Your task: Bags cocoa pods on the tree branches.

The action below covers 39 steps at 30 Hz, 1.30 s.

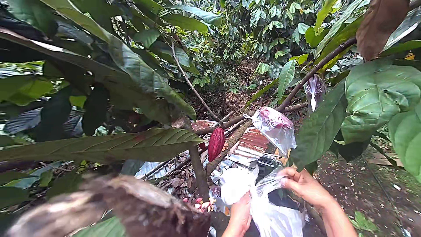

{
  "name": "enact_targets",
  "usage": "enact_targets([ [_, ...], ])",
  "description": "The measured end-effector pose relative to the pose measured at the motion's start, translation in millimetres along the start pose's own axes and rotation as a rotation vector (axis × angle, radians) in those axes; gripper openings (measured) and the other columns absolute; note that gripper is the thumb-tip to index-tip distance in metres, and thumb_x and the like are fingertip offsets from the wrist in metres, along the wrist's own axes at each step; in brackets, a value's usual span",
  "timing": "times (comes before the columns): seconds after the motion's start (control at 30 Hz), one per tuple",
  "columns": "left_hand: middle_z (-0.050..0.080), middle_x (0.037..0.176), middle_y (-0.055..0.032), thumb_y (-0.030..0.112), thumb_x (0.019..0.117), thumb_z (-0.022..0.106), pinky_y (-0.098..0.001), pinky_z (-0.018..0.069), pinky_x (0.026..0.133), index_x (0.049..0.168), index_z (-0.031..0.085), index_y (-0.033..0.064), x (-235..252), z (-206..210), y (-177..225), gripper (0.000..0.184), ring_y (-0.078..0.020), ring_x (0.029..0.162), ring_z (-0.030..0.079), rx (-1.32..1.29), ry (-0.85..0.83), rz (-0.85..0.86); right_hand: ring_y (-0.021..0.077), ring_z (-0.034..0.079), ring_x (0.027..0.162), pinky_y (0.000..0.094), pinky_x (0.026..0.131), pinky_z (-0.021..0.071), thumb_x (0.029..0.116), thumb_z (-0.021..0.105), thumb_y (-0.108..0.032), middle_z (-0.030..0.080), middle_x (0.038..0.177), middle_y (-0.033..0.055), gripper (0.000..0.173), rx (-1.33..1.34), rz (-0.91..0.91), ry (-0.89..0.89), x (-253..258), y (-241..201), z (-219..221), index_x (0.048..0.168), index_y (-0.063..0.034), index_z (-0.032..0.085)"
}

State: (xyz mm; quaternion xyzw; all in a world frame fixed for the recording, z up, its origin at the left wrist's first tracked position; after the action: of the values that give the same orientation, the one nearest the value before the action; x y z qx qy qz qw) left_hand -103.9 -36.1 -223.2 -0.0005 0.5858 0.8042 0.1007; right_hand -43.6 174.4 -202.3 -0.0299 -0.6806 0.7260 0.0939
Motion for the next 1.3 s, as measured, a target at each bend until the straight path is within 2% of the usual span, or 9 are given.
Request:
enact_targets([
  [0.13,0.07,0.105,-0.0025,-0.005,0.084,0.066,-0.0233,0.0566,0.091,0.124,0.055,-0.0089,-2,-21,-10,0.042,-0.0025,0.099,0.067,0.184,-0.138,0.195,0.0034,0.068,0.081,0.0266,0.08,0.0576,0.0969,0.062,-0.028,0.071,0.085,-0.005,0.022,0.004,0.035,-0.111,12,0,12,0.098,-0.0082,0.071],
  [0.3,0.071,0.103,-0.0056,-0.003,0.0746,0.072,-0.0177,0.0551,0.09,0.122,0.052,-0.0155,1,-15,28,0.054,0.0016,0.096,0.067,0.322,-0.031,0.401,0.0036,0.064,0.067,0.0238,0.067,0.0558,0.0928,0.067,-0.005,0.067,0.071,-0.004,0.011,-0.011,-0.041,0.202,23,-9,-10,0.083,-0.008,0.069],
  [0.5,0.063,0.074,-0.0041,-0.007,0.0977,0.049,-0.0233,0.0534,0.058,0.102,0.058,-0.0013,32,-18,15,0.012,-0.0083,0.06,0.059,0.015,0.127,0.163,0.0097,0.067,0.075,0.0285,0.074,0.0574,0.094,0.066,-0.003,0.071,0.083,0.0039,0.005,-0.119,0.029,0.237,38,5,-11,0.096,-0.0017,0.071],
  [0.6,0.047,0.059,0.0032,0.025,0.1128,0.031,-0.019,0.0412,0.046,0.086,0.051,0.0099,28,-9,0,0.036,-0.0049,0.046,0.043,-0.19,0.001,-0.111,0.0095,0.067,0.077,0.029,0.077,0.057,0.0952,0.067,-0.008,0.07,0.085,0.0032,0.006,-0.121,0.03,0.217,46,13,2,0.096,-0.0027,0.071],
  [0.7,0.066,0.083,-0.0049,-0.002,0.0957,0.053,-0.0296,0.0588,0.074,0.109,0.053,0.0023,5,-1,6,0.015,-0.0118,0.073,0.066,-0.084,-0.172,-0.072,0.0047,0.053,0.06,0.0255,0.062,0.0467,0.0893,0.075,-0.021,0.056,0.065,-0.0038,0.023,-0.174,-0.069,0.27,52,13,15,0.073,-0.0091,0.063],
  [0.8,0.067,0.079,-0.0078,-0.019,0.0758,0.065,-0.0271,0.0552,0.06,0.103,0.058,-0.002,-5,0,3,0.033,-0.0112,0.062,0.062,0.06,-0.026,-0.082,0.002,0.041,0.048,0.0246,0.05,0.0354,0.0912,0.073,-0.028,0.044,0.052,-0.0079,0.041,-0.175,-0.174,0.3,54,12,33,0.058,-0.013,0.053],
  [0.87,0.052,0.059,-0.0008,-0.005,0.0966,0.058,-0.0235,0.0468,0.048,0.096,0.056,0.0017,1,-8,-12,0.007,-0.0077,0.046,0.047,-0.031,0.063,-0.189,0.003,0.047,0.051,0.0254,0.052,0.0393,0.0951,0.068,-0.026,0.051,0.055,-0.0061,0.035,-0.196,-0.196,0.305,52,15,44,0.064,-0.011,0.061],
  [1.03,0.057,0.062,-0.0017,0.046,0.1121,0.019,-0.0281,0.0554,0.057,0.094,0.062,0.0021,16,-20,-4,0.064,-0.0119,0.053,0.058,-0.201,0.132,-0.218,0.006,0.067,0.07,0.0248,0.069,0.0564,0.0922,0.067,-0.007,0.072,0.078,0.0018,0.009,-0.091,-0.207,0.235,45,19,69,0.091,-0.0044,0.076],
  [1.3,0.069,0.087,-0.0153,0.0,0.0966,0.062,-0.0377,0.0596,0.072,0.111,0.06,-0.0026,25,-17,11,0.015,-0.0216,0.077,0.069,-0.153,0.232,-0.15,0.0046,0.058,0.062,0.0235,0.061,0.0486,0.0767,0.08,-0.012,0.063,0.069,-0.0015,0.017,-0.061,-0.179,0.147,49,34,111,0.075,-0.0075,0.064],
])
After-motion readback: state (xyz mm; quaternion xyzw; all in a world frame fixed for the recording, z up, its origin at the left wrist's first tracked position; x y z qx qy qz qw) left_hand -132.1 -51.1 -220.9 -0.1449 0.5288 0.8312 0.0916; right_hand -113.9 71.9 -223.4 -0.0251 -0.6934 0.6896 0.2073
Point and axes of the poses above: each hand's wrist, its own x-axis towards the middle knuckle, its own z-axis out of the palm, y = z × x, the point moved 6 cm from there along x, towards the middle knuckle
